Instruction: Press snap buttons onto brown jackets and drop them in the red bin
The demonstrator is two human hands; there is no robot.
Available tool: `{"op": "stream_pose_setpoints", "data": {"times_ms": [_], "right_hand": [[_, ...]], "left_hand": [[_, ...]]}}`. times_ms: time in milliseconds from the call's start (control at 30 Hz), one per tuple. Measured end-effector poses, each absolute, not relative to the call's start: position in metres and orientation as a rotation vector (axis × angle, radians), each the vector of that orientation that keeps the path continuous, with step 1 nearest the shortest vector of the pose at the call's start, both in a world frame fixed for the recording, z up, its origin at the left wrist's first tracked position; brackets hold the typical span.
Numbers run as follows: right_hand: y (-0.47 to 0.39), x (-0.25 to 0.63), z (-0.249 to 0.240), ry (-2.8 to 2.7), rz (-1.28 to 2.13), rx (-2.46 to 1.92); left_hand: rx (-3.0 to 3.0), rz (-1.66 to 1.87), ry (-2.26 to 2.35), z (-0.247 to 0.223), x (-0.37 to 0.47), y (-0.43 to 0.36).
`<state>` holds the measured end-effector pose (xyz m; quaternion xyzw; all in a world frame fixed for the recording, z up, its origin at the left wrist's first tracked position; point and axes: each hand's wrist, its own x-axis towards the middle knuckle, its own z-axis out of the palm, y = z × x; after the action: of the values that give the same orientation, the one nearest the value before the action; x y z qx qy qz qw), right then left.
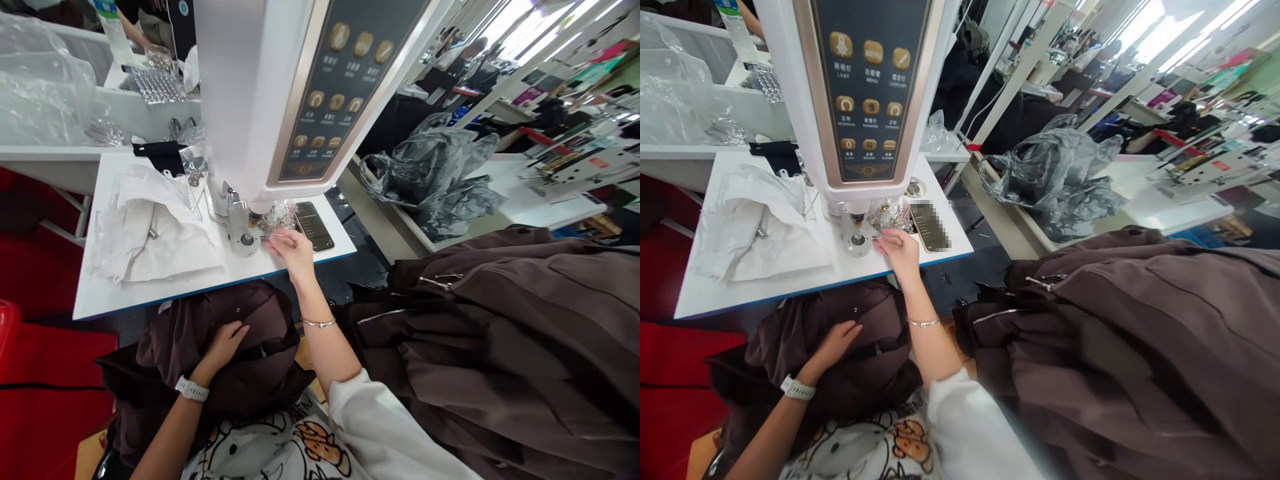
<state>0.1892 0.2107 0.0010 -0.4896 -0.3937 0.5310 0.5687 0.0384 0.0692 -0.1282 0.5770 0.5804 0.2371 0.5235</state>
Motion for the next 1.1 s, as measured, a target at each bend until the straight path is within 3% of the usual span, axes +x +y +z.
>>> {"op": "stream_pose_setpoints", "data": {"times_ms": [333,767,1100], "right_hand": [[0.218,0.154,0.032,-0.447,1.743,-0.908],[0.214,0.15,0.031,-0.373,1.639,-0.932],[0.209,0.158,0.025,-0.49,1.851,-0.859]], "left_hand": [[1.36,0.574,1.37,-0.131,0.038,0.067],[1.327,0.561,1.378,-0.129,0.04,0.069],[1.304,0.584,1.355,-0.133,0.04,0.073]]}}
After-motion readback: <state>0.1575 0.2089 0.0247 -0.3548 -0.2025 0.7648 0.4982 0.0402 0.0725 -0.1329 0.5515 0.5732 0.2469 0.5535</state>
